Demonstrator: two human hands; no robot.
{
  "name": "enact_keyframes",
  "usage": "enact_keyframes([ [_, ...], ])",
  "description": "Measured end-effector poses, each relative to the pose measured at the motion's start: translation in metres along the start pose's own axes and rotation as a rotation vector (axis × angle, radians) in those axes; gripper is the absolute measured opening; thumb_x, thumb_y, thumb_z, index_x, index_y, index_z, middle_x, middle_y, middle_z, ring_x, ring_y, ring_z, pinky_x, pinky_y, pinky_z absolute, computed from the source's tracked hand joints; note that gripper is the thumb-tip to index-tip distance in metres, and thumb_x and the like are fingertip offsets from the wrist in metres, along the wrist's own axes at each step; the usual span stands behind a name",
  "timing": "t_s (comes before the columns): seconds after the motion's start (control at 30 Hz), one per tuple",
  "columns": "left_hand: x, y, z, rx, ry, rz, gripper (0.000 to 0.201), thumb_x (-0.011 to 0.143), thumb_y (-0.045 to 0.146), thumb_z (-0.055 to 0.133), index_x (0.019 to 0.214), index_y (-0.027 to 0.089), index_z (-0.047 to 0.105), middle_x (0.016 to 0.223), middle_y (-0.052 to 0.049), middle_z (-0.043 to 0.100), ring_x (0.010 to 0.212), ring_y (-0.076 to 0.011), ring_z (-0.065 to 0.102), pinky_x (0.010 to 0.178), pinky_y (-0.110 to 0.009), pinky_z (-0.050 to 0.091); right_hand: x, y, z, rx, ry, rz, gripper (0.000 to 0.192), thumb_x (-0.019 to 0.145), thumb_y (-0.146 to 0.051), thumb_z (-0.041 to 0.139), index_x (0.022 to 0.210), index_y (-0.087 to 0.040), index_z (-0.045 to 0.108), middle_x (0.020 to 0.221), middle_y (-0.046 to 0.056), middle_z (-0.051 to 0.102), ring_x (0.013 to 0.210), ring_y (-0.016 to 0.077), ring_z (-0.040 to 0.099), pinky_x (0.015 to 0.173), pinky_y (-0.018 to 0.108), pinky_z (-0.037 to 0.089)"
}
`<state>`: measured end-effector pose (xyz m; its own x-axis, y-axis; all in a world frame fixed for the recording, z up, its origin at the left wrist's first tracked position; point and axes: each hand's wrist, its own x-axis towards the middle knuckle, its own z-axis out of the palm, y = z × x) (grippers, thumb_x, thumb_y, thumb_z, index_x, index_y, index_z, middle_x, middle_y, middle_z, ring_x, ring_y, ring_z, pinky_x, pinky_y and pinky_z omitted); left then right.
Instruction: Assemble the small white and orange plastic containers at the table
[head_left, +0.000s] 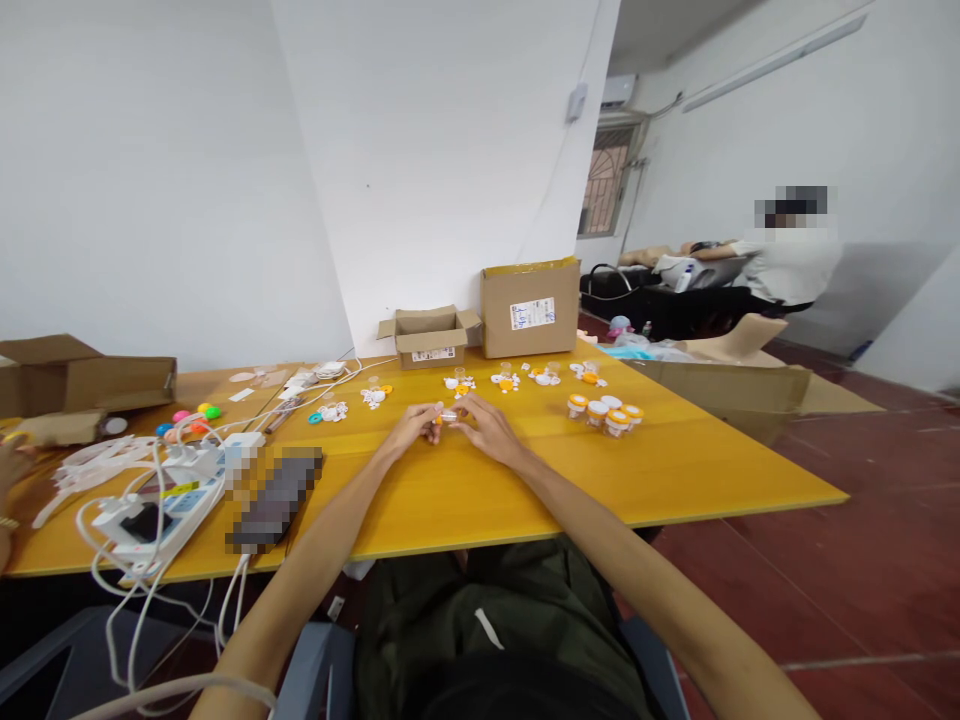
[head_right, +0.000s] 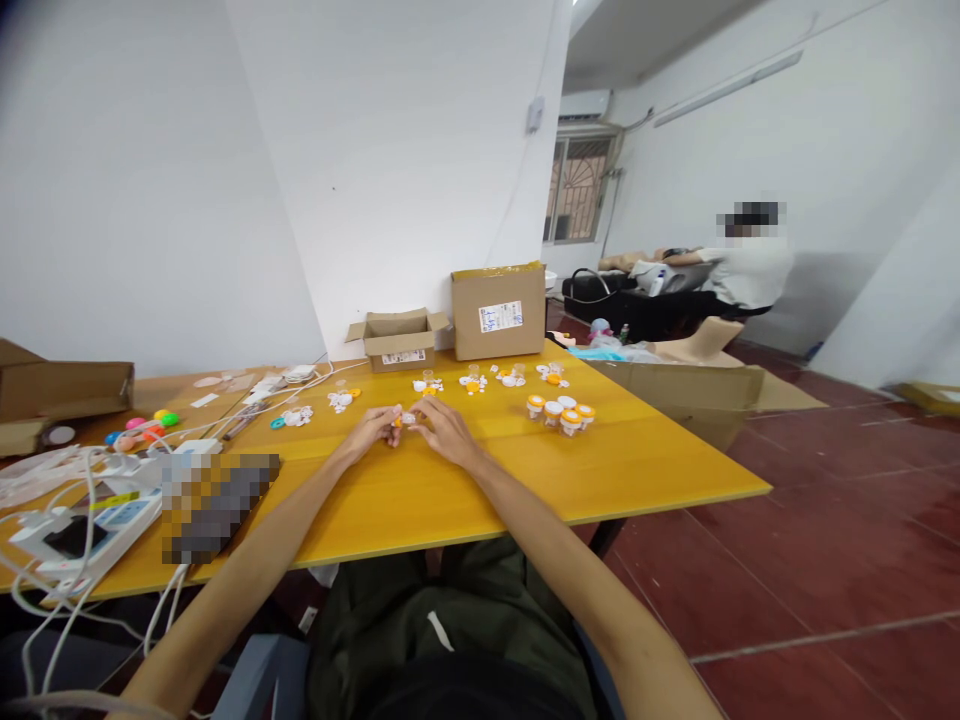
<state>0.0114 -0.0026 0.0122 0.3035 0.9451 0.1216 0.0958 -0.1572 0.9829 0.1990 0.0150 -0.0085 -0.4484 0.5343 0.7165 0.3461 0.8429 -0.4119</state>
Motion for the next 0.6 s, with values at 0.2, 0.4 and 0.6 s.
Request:
enact_keyframes([
  [0.2, -0.0007, 0.0013, 0.0009, -0.002, 0.004, 0.013, 0.048, 0.076, 0.064, 0.065, 0.067, 0.017, 0.056, 0.052, 0.003, 0.052, 0.047, -0.0100, 0.052, 0.051, -0.024, 0.042, 0.0000, -0.0002, 0.0002, 0.019, -0.006, 0.066, 0.010, 0.087, -0.028, 0.062, 0.095, -0.023, 0.065, 0.092, 0.006, 0.067, 0.084, 0.0201, 0.061, 0.078, 0.032, 0.049],
  [0.4, -0.0017, 0.0030, 0.0015, -0.013, -0.003, 0.038, 0.047, 0.073, 0.062, 0.069, 0.069, 0.017, 0.058, 0.053, 0.004, 0.053, 0.048, -0.0090, 0.052, 0.052, -0.022, 0.042, 0.0003, 0.0014, 0.0033, 0.050, -0.020, 0.155, 0.017, 0.090, -0.036, 0.059, 0.088, -0.021, 0.067, 0.086, 0.006, 0.071, 0.076, 0.0177, 0.062, 0.073, 0.028, 0.048],
  [0.6, -0.0027, 0.0052, 0.0029, -0.003, -0.014, 0.037, 0.048, 0.072, 0.063, 0.069, 0.068, 0.017, 0.057, 0.051, 0.004, 0.052, 0.047, -0.0088, 0.050, 0.050, -0.022, 0.040, 0.0003, 0.0009, 0.0048, 0.054, -0.031, 0.175, 0.019, 0.092, -0.037, 0.057, 0.088, -0.021, 0.065, 0.085, 0.004, 0.070, 0.073, 0.0160, 0.062, 0.071, 0.027, 0.048],
])
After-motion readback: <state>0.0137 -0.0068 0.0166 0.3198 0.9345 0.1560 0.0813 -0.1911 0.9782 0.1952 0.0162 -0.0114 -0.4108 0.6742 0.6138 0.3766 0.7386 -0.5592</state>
